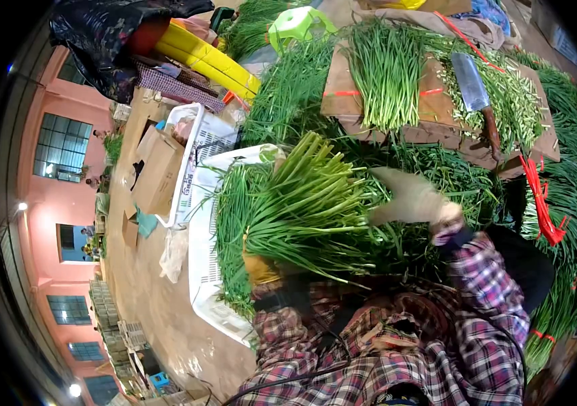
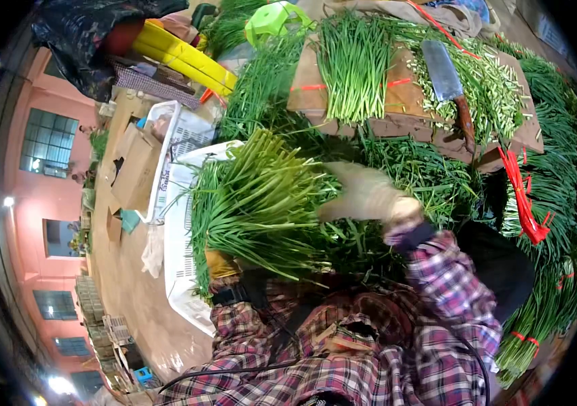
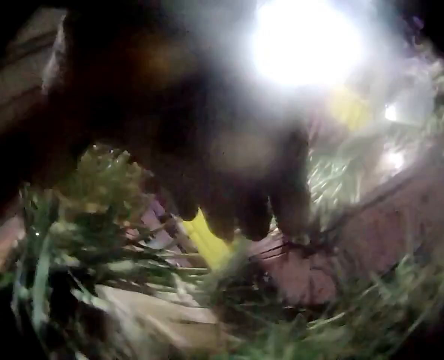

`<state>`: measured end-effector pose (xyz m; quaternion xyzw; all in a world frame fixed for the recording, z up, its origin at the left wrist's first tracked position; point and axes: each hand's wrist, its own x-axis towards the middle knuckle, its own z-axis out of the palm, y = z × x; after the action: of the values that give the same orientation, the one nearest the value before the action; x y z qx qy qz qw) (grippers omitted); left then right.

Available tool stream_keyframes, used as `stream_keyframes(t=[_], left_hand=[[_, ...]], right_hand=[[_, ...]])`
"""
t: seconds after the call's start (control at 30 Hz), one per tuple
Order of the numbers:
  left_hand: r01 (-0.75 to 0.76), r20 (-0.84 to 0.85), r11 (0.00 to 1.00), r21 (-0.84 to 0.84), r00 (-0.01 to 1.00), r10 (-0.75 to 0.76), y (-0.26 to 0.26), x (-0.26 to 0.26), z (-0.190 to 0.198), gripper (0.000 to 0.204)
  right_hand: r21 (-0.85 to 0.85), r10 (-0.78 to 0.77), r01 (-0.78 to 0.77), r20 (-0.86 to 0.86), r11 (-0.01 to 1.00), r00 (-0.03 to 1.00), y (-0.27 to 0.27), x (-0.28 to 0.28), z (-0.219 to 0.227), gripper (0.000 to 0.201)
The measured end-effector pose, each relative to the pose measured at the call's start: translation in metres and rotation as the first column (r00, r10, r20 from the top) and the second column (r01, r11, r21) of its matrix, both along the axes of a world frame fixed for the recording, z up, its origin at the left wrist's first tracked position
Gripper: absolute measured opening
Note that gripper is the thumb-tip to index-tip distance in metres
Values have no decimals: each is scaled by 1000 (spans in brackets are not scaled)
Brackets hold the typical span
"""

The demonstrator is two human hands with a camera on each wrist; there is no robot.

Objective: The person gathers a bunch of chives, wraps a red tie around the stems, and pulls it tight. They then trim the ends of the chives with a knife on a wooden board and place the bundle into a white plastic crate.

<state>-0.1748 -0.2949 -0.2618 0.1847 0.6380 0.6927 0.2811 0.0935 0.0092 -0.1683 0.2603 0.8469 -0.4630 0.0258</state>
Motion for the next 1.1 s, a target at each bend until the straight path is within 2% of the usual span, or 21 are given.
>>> stream_keyframes(t=[0.07,0.13,0.17,0.2,0.27,0.3,0.37,0.4,0.43,0.5,0.53,0.57,0.63,0.67,0.7,0.73,0.8,0.87,1.0,1.07,1.1], left_hand=[[-10,-395,963,-270,913,-101,-8,-2,-5,25],[-118,-689,868,-481,663,-292,-3,-10,-5,24],[-209,-772,809,-550,498,-395,1,-13,-5,23],[-212,-767,801,-559,499,-403,2,0,8,23],[11,-15,995,-103,1000,-13,13,37,42,26],[456,405,808,-373,864,-300,-55,-67,0,30],[372,238,837,-402,925,-297,-37,-56,0,30],[279,70,860,-426,958,-276,-24,-42,2,29],[179,-95,881,-437,965,-244,-15,-23,4,29],[-28,-416,916,-401,896,-154,0,9,5,28],[-125,-564,925,-359,819,-109,0,14,5,28],[15,-501,895,-445,824,-263,-10,3,6,43],[75,-224,951,-300,963,-147,-10,-1,6,41],[65,-124,967,-245,988,-98,-8,0,9,40],[50,-87,974,-221,994,-71,-6,1,10,38],[41,-75,977,-211,995,-58,-3,2,11,37],[19,-34,982,-189,999,-26,2,7,13,35],[-13,65,990,-140,998,23,6,10,15,33],[-196,341,980,-29,920,194,17,26,30,29],[-143,205,986,-86,966,158,10,17,20,32],[-104,216,993,-48,970,111,8,15,14,33]], right_hand=[[-245,217,-133,357,960,909,-21,-38,47,68],[-95,-44,11,-354,995,934,-65,-59,-20,48],[-15,-49,47,-228,999,972,-76,-69,-1,45],[33,58,-57,-42,998,997,-73,-69,23,37],[304,322,-284,-83,909,943,-69,-54,47,28],[-265,-20,-88,-382,960,924,-56,-47,19,27],[-890,-610,22,-295,456,736,-35,-28,-17,20],[-826,-587,61,-344,561,733,-34,-22,-43,17],[-909,-606,133,-149,395,781,-34,-13,-27,19],[-607,-611,186,-632,773,476,-25,9,-22,11],[-964,-874,-117,-266,239,408,0,30,-21,10],[-991,-969,-14,-136,136,205,32,45,-64,12],[-537,-703,534,-167,653,691,53,68,-55,10],[-608,-500,252,-278,752,821,55,58,-56,16],[-109,-70,73,34,991,997,56,57,-55,28],[275,176,-355,512,894,841,54,53,-56,41],[480,-51,-25,145,877,988,29,28,-11,67],[58,-37,56,-297,997,954,20,-10,-24,74],[-85,213,-232,-189,969,959,-38,-73,-22,50],[635,553,-326,-195,701,810,-74,-82,-70,43],[39,270,-267,-161,963,949,-68,-57,-39,37]])
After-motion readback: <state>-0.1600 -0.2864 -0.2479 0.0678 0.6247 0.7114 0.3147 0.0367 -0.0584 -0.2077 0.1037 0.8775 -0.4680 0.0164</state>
